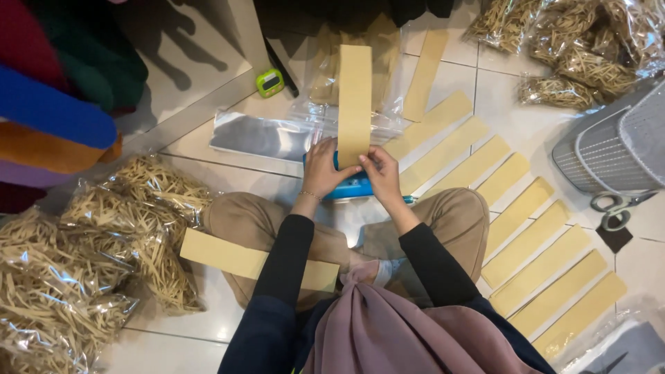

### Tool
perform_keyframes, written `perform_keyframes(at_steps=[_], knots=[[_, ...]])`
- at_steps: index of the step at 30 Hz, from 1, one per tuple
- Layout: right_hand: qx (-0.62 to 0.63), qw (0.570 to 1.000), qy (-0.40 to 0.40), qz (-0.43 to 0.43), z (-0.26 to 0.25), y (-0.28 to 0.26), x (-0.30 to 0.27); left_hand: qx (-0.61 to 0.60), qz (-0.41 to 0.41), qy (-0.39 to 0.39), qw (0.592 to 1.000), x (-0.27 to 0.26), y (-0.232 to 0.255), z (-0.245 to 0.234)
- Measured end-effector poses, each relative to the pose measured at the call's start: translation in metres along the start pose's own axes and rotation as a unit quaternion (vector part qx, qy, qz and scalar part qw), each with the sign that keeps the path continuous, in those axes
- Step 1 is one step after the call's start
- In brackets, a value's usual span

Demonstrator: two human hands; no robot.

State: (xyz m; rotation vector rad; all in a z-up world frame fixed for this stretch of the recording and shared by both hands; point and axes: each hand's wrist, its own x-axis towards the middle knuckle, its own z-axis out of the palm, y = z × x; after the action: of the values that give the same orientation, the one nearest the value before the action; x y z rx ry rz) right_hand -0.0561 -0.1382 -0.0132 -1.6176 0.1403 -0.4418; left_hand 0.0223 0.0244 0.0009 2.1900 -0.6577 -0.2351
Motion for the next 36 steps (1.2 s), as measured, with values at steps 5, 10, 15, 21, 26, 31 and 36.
perform_keyframes(at_steps=[5, 10, 15, 21, 26, 31, 36], knots=[[-0.107, 0.994, 0.024, -0.031, -0.019, -0.034, -0.006, 0.073, 0.004, 0.026, 0.997, 0.0, -0.025, 0.032], [-0.32, 0.946, -0.026, -0.048, -0.06, -0.082, -0.051, 0.032, -0.049, 0.033, 0.998, -0.011, 0.021, -0.001], [-0.386, 0.915, -0.112, 0.012, -0.097, -0.044, -0.097, 0.115, -0.045, 0.022, 0.992, -0.012, 0.021, 0.007], [-0.298, 0.951, -0.085, -0.017, -0.125, 0.009, -0.056, 0.189, 0.0, 0.069, 0.98, -0.008, -0.004, 0.028], [-0.147, 0.985, -0.076, 0.049, -0.105, 0.002, 0.011, 0.187, -0.001, 0.072, 0.98, -0.006, -0.005, 0.029], [-0.097, 0.994, -0.015, 0.057, -0.092, 0.024, 0.049, 0.171, -0.015, 0.064, 0.983, -0.007, 0.003, 0.024], [-0.094, 0.981, -0.023, 0.165, -0.101, 0.105, 0.045, 0.191, -0.006, 0.104, 0.976, -0.006, 0.002, 0.028]])
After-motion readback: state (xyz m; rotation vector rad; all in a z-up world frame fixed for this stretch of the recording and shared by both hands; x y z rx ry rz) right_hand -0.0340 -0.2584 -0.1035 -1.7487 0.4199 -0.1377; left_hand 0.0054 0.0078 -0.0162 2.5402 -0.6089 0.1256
